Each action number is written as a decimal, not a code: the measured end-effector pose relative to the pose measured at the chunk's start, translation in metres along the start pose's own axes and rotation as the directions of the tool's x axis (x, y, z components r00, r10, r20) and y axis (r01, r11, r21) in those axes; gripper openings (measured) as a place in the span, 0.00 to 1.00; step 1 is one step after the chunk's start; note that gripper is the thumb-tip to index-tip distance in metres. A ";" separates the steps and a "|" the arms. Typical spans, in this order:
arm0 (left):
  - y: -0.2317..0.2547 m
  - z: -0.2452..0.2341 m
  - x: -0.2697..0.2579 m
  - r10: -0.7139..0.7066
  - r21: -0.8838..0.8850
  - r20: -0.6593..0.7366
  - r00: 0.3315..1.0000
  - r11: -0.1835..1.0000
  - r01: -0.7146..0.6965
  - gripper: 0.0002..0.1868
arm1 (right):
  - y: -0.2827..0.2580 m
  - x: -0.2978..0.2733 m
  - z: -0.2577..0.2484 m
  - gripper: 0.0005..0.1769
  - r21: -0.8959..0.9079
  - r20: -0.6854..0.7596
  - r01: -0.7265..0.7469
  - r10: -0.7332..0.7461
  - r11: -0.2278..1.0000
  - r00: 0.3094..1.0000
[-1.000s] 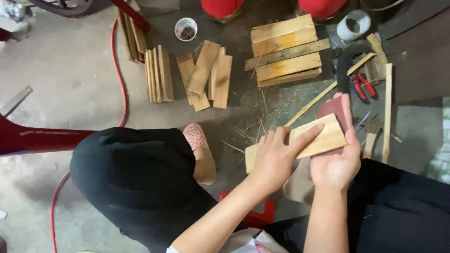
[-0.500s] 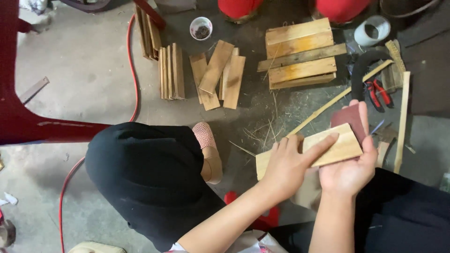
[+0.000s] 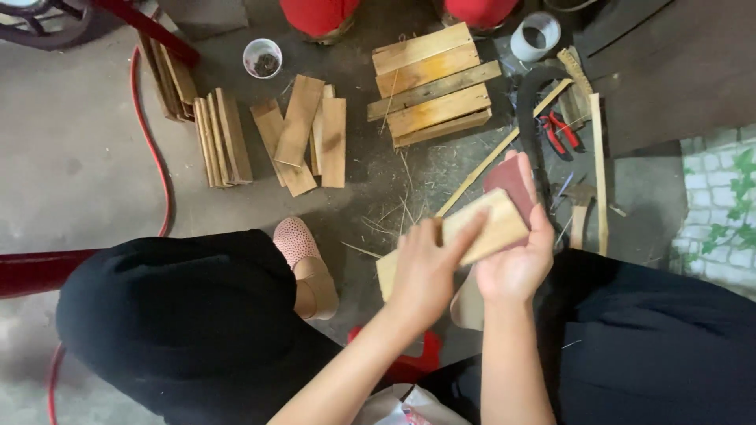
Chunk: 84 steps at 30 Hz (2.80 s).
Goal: Shaving a bamboo strip with a sickle and then sanding it smooth with sandpaper.
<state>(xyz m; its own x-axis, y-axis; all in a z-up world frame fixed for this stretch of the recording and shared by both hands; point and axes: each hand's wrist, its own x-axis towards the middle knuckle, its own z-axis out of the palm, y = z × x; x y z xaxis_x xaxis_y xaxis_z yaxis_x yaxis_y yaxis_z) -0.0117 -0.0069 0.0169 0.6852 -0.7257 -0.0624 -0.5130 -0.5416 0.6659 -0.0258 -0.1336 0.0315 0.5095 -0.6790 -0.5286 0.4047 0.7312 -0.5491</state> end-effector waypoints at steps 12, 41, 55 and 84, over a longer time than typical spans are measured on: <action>-0.081 0.015 0.021 0.102 -0.933 0.055 0.993 0.361 0.014 0.47 | -0.008 0.010 -0.022 0.26 0.084 0.006 0.032 -0.033 0.996 0.999; -0.380 0.025 0.153 -0.859 -0.248 -0.340 0.383 0.475 0.844 0.49 | 0.191 0.094 -0.169 0.25 -0.503 -0.358 -0.536 0.401 0.678 0.843; -0.327 -0.016 0.156 -0.786 0.053 -0.343 0.514 0.530 0.846 0.61 | 0.261 0.135 -0.163 0.25 -0.607 -0.222 -0.593 0.603 0.530 0.766; -0.295 0.106 0.063 -0.746 0.659 0.353 0.565 0.627 0.417 0.19 | -0.152 0.203 0.038 0.29 -0.479 0.214 0.538 0.502 -0.694 0.838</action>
<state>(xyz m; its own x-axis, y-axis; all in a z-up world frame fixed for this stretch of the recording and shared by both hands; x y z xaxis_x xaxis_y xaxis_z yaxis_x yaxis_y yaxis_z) 0.1277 0.0620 -0.2622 0.5872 -0.1552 -0.7944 -0.3766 -0.9211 -0.0985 0.0450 -0.3799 0.0318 0.7925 -0.1874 -0.5803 -0.3701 -0.9041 -0.2136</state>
